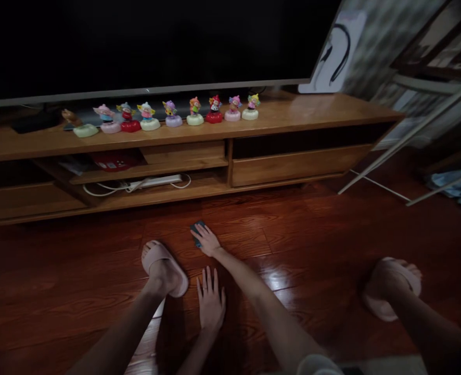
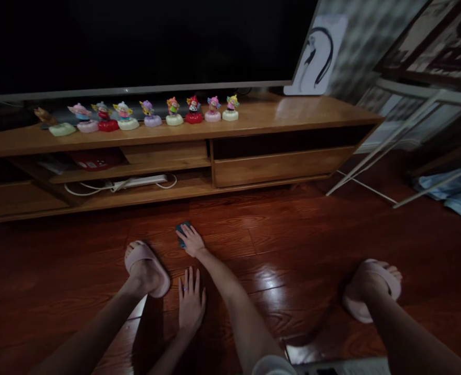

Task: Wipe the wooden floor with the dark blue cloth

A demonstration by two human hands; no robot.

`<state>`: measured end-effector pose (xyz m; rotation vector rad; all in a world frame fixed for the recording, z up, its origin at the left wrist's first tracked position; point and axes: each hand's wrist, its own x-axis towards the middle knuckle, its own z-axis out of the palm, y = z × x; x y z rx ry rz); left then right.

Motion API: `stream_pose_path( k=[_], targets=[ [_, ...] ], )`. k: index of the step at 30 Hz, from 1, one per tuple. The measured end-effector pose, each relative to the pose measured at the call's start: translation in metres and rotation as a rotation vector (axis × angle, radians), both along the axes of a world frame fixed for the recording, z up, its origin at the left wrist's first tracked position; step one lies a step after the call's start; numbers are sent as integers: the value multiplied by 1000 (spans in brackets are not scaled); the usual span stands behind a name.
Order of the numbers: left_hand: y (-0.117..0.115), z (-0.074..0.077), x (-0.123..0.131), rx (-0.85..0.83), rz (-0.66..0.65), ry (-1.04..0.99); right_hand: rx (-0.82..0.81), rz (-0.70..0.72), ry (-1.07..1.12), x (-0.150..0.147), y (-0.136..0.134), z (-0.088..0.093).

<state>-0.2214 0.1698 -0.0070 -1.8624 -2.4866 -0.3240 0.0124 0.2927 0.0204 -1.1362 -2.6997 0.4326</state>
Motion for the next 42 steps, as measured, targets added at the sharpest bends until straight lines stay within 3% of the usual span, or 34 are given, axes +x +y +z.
stream_pose_path(
  k=[2,4,7,11,15,17,19,22,26,29,34,37,39,40,42],
  targets=[
    [2,1,-8,24,22,33,15,119,0,-2,3,0],
    [0,-1,-6,37,19,56,21,96,-10,16,16,1],
    [-3,-3,1,27,3,69,13,-142,-26,77,46,2],
    [-3,-1,5,13,-32,64,27,-526,-53,199,65,2],
    [-4,0,7,7,-62,23,56,-825,-91,320,34,5],
    [-5,1,9,17,-41,9,71,-898,-103,358,7,5],
    [-4,3,11,27,-24,0,94,-940,-110,375,-21,1],
    [0,10,15,30,-14,-6,118,-995,-118,367,-56,-6],
    [8,24,24,64,0,-2,114,-995,-94,314,-93,-11],
    [7,35,33,123,17,7,102,-840,-41,259,-133,-15],
    [-2,51,49,230,76,18,66,-455,6,182,-226,-35],
    [-5,56,56,275,116,20,34,-212,24,183,-252,-47],
    [-5,57,61,282,134,17,-8,-95,18,205,-241,-48],
    [-5,58,62,275,141,14,-21,-101,15,220,-229,-46],
    [-6,58,63,248,156,9,-11,-277,28,252,-196,-40]
  ],
)
